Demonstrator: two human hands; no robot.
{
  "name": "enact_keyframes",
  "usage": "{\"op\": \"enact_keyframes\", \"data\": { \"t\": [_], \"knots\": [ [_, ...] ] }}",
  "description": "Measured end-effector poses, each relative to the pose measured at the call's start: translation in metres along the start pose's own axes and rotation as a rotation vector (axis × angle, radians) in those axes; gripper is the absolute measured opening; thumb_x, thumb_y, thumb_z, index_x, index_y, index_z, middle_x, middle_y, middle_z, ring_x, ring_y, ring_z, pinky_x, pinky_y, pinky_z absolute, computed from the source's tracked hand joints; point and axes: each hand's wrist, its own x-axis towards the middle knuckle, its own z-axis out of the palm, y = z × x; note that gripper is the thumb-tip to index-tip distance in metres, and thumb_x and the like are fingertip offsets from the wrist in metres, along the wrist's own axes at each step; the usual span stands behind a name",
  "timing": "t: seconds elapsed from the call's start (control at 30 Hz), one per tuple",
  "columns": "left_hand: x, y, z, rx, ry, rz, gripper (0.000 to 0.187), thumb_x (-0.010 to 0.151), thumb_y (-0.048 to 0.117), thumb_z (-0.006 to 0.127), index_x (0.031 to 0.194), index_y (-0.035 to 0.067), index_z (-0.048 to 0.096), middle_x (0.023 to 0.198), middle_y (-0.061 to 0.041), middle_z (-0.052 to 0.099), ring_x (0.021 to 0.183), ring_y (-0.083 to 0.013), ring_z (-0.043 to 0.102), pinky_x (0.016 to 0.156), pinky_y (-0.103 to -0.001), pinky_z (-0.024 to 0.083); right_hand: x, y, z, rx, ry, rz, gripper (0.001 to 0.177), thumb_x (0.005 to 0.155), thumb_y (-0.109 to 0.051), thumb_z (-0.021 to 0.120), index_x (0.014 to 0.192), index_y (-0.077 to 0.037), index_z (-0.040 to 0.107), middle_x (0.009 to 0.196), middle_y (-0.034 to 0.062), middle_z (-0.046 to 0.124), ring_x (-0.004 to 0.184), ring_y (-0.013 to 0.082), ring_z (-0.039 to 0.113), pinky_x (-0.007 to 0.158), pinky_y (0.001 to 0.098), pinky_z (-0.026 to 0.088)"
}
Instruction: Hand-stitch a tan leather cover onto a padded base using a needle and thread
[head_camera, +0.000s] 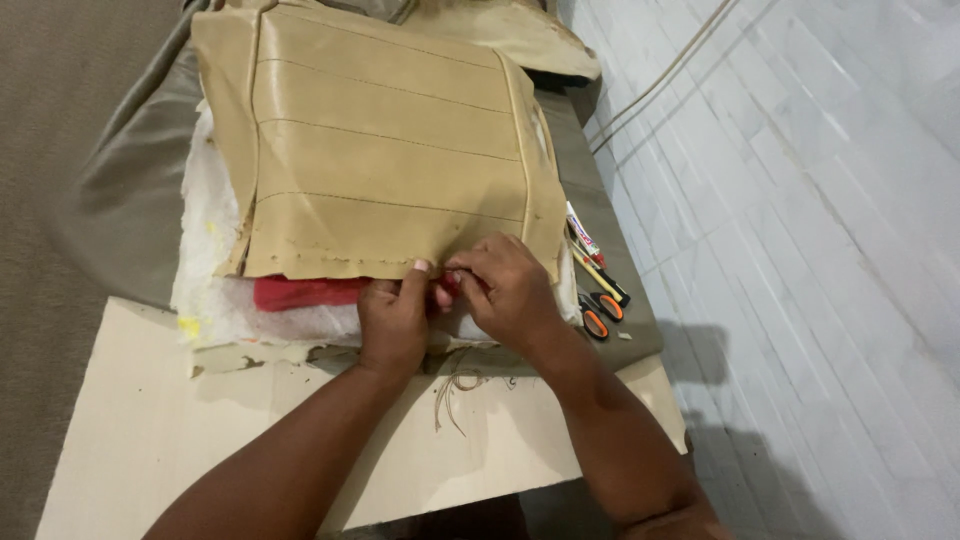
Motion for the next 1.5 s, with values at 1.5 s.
{"op": "enact_keyframes", "data": {
  "t": [1.5],
  "knots": [
    [0.001,-0.013,-0.009,0.124,0.021,-0.044,0.043,0.101,0.024,0.061,0.070,0.000,0.076,0.061,-0.017,0.072,0.057,-0.0239,0.068,0.060,-0.040,0.057,-0.001,0.009,0.018,-0.072,0.052,-0.004,0.009,0.093,-0.021,0.064,0.094,-0.014,0.070,0.081,0.0069,0.055,0.076,0.0314,0.060,0.071,0.0433,0.052]
  ]
}}
